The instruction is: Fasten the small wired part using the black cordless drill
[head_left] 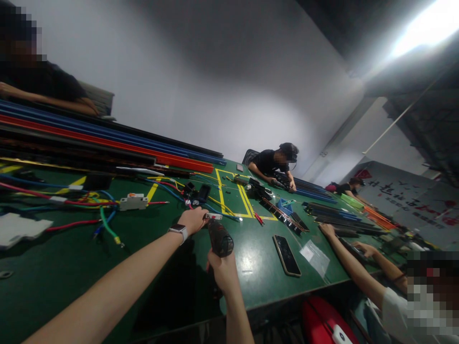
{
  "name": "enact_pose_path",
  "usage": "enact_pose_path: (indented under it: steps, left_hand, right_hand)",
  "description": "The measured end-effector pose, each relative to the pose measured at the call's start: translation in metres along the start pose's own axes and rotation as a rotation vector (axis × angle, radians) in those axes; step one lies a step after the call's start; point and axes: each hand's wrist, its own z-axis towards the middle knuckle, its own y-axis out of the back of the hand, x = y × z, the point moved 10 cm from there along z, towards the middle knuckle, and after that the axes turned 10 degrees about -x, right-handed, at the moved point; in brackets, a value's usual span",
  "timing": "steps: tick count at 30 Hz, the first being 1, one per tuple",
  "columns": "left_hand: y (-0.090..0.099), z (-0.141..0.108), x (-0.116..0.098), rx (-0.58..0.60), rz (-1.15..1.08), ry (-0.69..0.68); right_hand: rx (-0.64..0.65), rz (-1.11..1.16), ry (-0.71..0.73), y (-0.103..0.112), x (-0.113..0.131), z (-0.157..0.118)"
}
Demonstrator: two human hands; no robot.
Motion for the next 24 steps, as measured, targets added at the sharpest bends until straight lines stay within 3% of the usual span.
enact_pose_path:
  steps: [24]
  left_hand:
    - [-0.001, 0.0, 0.0013, 0.004, -0.001, 0.004]
  right_hand:
    - [-0.008, -0.012, 0.007, 0.0013, -0.0008, -0.0008]
